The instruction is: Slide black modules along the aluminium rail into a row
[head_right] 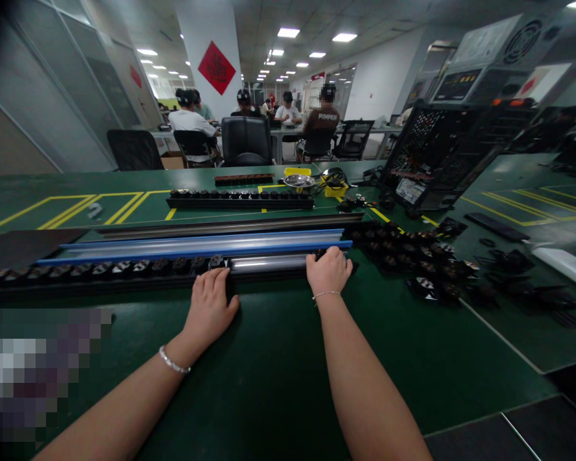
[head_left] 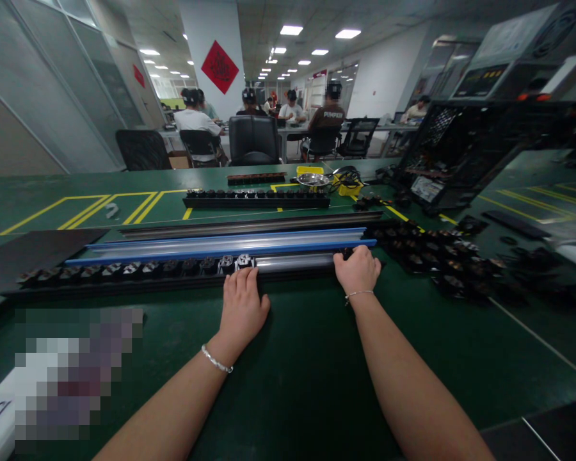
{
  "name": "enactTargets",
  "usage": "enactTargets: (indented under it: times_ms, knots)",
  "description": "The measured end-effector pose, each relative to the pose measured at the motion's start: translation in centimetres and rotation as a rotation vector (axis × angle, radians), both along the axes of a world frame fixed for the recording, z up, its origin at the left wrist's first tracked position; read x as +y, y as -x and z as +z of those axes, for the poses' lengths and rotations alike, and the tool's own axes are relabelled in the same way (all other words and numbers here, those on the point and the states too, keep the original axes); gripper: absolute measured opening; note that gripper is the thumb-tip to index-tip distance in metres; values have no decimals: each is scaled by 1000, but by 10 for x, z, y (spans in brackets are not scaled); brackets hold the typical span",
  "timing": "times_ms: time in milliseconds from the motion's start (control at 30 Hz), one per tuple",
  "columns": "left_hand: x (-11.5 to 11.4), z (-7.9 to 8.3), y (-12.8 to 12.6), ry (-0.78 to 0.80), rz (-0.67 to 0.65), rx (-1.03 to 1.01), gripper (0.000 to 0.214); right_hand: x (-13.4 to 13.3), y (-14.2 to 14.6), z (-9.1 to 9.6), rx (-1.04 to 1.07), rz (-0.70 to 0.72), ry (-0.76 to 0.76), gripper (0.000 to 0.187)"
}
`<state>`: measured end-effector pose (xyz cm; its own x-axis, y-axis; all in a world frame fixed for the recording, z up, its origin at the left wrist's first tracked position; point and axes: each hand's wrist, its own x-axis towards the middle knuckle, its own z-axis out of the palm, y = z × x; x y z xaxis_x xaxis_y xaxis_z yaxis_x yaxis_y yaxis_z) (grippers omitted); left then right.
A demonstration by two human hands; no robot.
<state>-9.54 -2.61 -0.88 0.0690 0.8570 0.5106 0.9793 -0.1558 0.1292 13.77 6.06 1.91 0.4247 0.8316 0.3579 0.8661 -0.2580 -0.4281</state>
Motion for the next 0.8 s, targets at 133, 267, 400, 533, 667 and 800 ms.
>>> enactTargets:
  times_ms: [133,267,400,533,667,800]
  knots:
    - [0,0,1,-9,-4,-10,53,0,-1,0,-7,-1,3,26]
    - [0,0,1,-14,-4,-10,52,1,-1,-1,-16,-2,-13,26]
    - [0,1,0,-15,-8,-18,52,2,-5,-1,-23,5,2,28]
    - [-1,2,-1,5,-4,-40,53,2,-13,0,-57,47,30,32]
    - [-1,4,-2,12,2,-41,53,1,-19,-2,-94,100,39,36]
    - [-2,5,-2,18,6,-44,52,2,-23,-5,-115,96,28,36]
